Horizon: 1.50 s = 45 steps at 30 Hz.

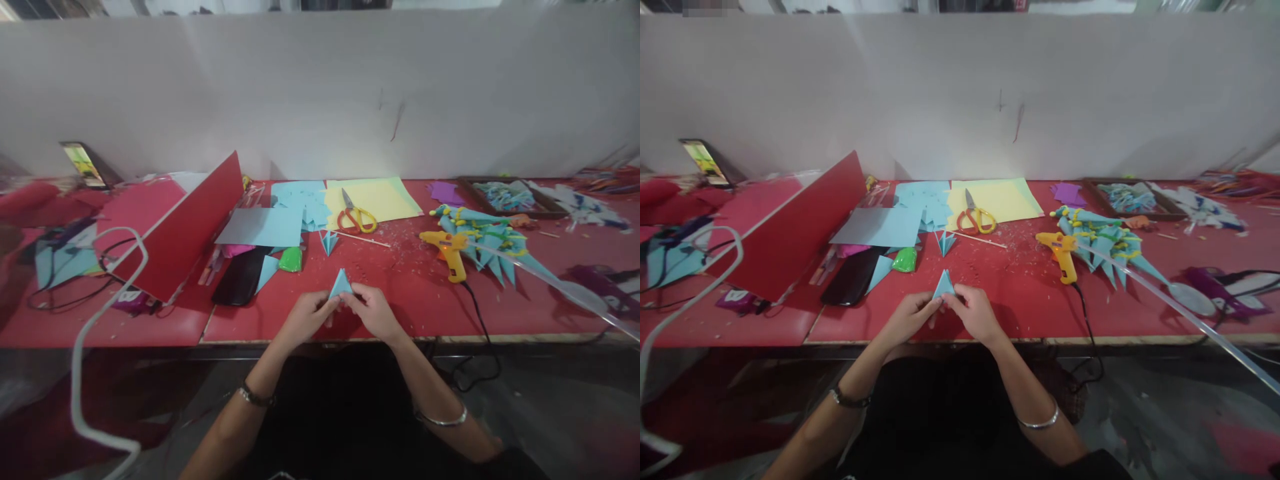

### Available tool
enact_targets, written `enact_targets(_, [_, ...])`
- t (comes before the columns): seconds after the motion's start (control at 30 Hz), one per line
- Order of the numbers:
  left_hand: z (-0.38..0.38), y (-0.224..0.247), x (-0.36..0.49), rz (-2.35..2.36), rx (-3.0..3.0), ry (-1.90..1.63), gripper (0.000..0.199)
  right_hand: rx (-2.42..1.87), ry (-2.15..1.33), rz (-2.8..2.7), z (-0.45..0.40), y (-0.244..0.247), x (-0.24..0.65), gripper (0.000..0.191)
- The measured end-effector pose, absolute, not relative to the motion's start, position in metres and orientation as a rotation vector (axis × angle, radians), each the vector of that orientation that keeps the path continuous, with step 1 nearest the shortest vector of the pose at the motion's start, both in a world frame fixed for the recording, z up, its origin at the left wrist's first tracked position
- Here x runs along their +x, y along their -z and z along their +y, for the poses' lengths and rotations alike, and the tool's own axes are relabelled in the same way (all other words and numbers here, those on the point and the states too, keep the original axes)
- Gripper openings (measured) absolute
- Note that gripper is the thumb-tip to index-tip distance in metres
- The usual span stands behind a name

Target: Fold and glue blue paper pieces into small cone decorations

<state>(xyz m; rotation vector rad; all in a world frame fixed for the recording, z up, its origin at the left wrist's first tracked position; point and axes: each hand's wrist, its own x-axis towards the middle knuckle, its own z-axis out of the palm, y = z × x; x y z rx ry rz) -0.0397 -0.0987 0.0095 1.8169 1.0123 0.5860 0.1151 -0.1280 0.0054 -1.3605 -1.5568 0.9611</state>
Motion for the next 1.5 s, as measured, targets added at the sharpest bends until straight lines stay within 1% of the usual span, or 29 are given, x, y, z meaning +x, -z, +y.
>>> enact_targets(0.1, [-0.097,-0.016,-0.04,1.03,1.874,-0.686,0.029,-1.318,-1.006,-1.599,-0.126,-0.007,0.117,0.031])
enact_targets(0.27, [-0.096,-0.023,-0.04,0.998,1.902,-0.743,0.025,-1.239,-1.079,-1.694,-0.125,-0.01,0.117,0.033])
enact_targets(0.33, [-0.094,-0.021,-0.039,1.003,1.932,-0.742,0.027,-1.218,-1.094,-1.748,-0.126,-0.011,0.116,0.032])
enact_targets(0.43, [-0.091,-0.018,-0.037,1.038,1.945,-0.781,0.036,-1.205,-1.093,-1.782,-0.125,-0.011,0.114,0.03])
enact_targets(0.53, [-0.089,-0.017,-0.033,1.064,1.917,-0.858,0.038,-1.198,-1.106,-1.713,-0.123,-0.01,0.113,0.03])
enact_targets(0.73, [-0.088,-0.02,-0.022,1.159,1.742,-1.027,0.036,-1.137,-1.249,-1.421,-0.12,-0.002,0.098,0.039])
enact_targets(0.87, [-0.086,-0.022,-0.019,1.181,1.666,-1.122,0.031,-1.141,-1.265,-1.382,-0.12,-0.001,0.089,0.043])
enact_targets(0.93, [-0.084,-0.023,-0.021,1.178,1.638,-1.137,0.03,-1.136,-1.256,-1.429,-0.118,-0.003,0.089,0.042])
enact_targets(1.1, [-0.077,-0.023,-0.026,1.177,1.528,-1.117,0.037,-1.104,-1.321,-1.462,-0.114,-0.005,0.094,0.04])
enact_targets(1.2, [-0.075,-0.022,-0.025,1.205,1.499,-1.145,0.041,-1.104,-1.363,-1.396,-0.112,-0.003,0.091,0.043])
enact_targets(1.33, [-0.074,-0.019,-0.022,1.236,1.496,-1.129,0.044,-1.155,-1.23,-1.272,-0.107,-0.003,0.087,0.046])
enact_targets(1.5, [-0.07,-0.018,-0.026,1.203,1.601,-1.015,0.047,-1.191,-1.116,-1.323,-0.099,-0.01,0.095,0.04])
